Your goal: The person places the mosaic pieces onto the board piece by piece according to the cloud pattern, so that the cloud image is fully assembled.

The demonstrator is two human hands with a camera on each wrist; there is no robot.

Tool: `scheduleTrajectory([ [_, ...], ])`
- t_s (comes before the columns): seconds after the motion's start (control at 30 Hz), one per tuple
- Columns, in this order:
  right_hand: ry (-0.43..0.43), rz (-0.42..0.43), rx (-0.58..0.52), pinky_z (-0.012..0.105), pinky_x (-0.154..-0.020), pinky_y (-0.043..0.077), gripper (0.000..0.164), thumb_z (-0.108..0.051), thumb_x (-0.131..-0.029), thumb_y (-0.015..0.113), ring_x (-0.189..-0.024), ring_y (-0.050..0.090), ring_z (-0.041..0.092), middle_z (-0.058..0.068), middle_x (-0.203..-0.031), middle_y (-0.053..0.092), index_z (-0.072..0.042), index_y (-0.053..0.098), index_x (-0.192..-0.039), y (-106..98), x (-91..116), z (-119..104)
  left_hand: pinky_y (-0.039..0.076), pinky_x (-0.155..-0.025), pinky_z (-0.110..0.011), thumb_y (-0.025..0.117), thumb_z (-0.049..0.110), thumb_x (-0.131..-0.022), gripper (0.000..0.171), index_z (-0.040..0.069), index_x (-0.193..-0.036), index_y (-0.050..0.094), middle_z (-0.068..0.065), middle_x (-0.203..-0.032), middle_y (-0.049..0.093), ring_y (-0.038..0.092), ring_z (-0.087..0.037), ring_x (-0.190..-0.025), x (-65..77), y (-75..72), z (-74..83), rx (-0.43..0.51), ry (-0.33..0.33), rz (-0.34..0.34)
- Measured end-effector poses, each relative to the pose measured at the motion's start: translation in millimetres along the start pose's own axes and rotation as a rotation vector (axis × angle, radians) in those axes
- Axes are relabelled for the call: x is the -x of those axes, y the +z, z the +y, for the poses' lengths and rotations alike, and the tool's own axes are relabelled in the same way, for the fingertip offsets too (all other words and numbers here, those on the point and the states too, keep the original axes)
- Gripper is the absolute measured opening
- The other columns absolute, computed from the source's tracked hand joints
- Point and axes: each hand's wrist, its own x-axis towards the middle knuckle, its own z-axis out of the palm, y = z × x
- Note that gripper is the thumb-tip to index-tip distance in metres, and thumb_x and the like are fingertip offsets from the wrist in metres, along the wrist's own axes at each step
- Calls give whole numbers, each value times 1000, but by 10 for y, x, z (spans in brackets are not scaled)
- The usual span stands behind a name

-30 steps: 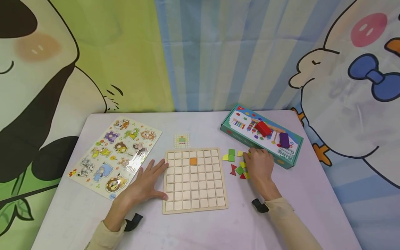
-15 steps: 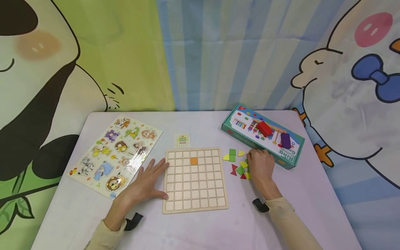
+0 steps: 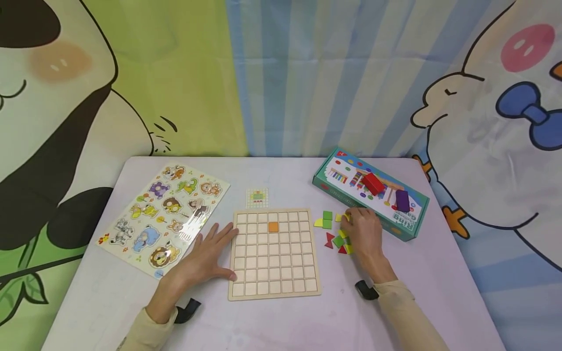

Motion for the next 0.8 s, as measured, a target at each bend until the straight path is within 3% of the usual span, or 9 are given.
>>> scheduleTrajectory([
  [0.13,-91,-21,-94,52,-76,58,18,-7,-81,82,-96,63,34,16,-95,75,0,76,-96,19,-30,-143,2,-117,-77,92,41,-64,119,12,-160,30,-11,-170,17,3,-46,-156,2,-6,7,4,3,1],
  [0.33,-348,-45,-231,43,-80,59,20,-4,-79,84,-98,63,27,9,-97,74,-2,74,-96,131,-136,-404,1,-118,-76,92,40,-64,118,12,-160,30,-11,-170,17,3,-46,-156,2,0,12,14,-6,-2],
  [0.53,-526,-107,-247,39,-81,59,19,-8,-80,84,-100,65,24,6,-98,73,-5,75,-96,300,-214,-665,0,-118,-76,93,39,-63,118,12,-160,31,-11,-170,17,3,-45,-156,8,-6,29,29,-9,0],
  [0.8,-618,-191,-259,37,-85,59,14,-11,-85,81,-101,66,23,5,-99,74,-6,76,-97,454,-210,-864,0,-118,-76,93,40,-62,119,12,-160,31,-11,-170,17,3,-45,-156,-3,2,17,25,-6,4],
])
